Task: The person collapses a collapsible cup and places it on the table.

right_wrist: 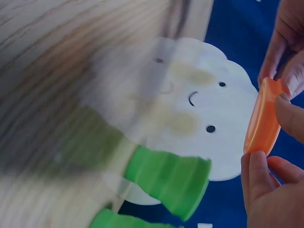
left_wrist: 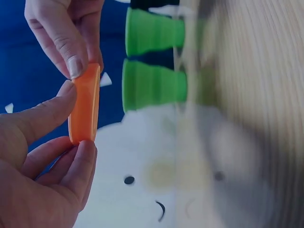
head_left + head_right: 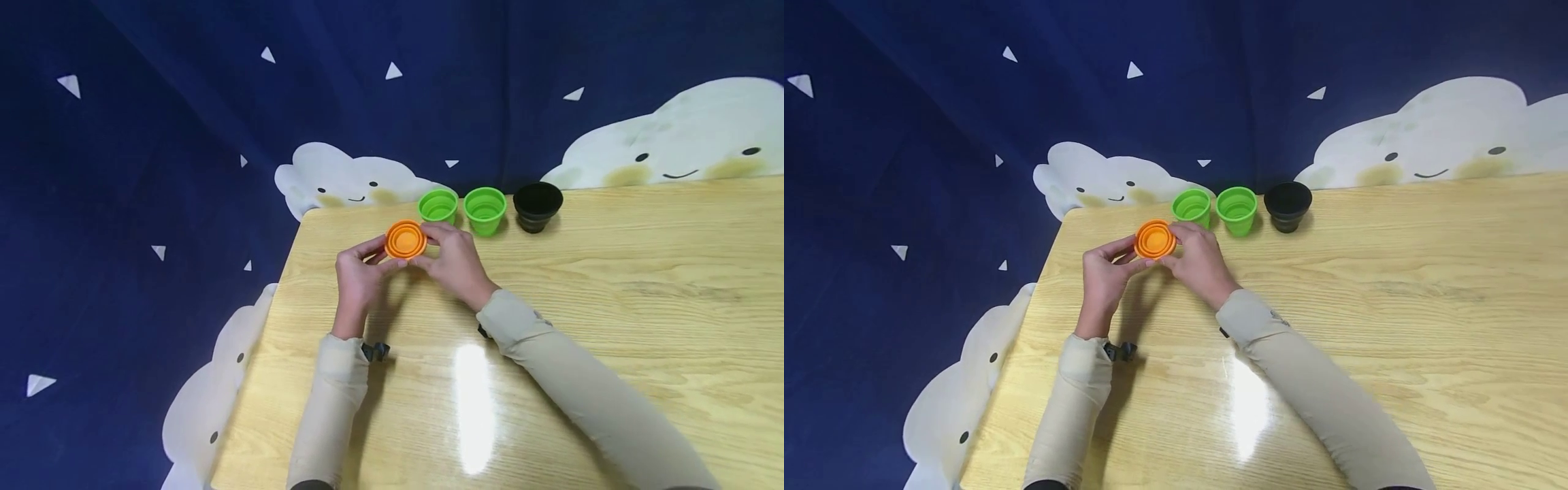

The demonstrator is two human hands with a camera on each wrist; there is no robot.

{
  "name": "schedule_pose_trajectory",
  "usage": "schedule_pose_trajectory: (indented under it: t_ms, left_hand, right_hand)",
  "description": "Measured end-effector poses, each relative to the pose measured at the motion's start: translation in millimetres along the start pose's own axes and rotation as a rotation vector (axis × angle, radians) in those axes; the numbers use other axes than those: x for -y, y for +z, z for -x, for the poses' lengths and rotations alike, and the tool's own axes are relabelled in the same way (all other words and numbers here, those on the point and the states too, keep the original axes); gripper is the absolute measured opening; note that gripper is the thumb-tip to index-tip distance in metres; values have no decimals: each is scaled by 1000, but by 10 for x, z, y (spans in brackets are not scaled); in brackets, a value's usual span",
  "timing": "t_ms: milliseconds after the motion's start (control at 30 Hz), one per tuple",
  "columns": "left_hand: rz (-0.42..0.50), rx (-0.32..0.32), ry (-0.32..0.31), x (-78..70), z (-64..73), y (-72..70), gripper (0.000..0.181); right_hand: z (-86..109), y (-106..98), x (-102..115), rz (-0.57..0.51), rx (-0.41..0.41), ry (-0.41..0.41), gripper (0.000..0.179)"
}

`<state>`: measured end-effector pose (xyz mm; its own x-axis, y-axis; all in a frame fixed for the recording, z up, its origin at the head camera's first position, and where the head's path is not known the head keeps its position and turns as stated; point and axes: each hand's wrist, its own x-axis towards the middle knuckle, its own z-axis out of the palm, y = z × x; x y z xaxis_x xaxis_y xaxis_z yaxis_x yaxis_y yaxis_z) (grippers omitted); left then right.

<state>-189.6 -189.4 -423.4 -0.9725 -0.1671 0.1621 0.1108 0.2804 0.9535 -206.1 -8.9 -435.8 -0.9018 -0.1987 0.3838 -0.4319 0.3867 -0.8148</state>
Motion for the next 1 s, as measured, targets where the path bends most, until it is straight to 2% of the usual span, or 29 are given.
schedule_pose_trajectory:
  t_ms: [267, 467, 700, 833, 1000]
  left_hand:
    - [-40, -1, -90, 187, -162, -82, 48]
    - [-86, 5, -123, 348, -321, -54, 46]
    - [-98, 8, -172, 479, -500, 16, 49]
    - [-138, 27, -163, 546, -607, 79, 48]
    - [-178, 61, -159, 624, -711, 155, 47]
  right_hand:
    - [-130, 288, -94, 216, 96, -20, 49]
    - [-237, 420, -141, 412, 180, -54, 47]
    - [-360, 554, -202, 623, 293, -46, 46]
    - [-418, 623, -273, 704, 313, -31, 46]
    - [-474, 687, -355, 751, 319, 4, 42]
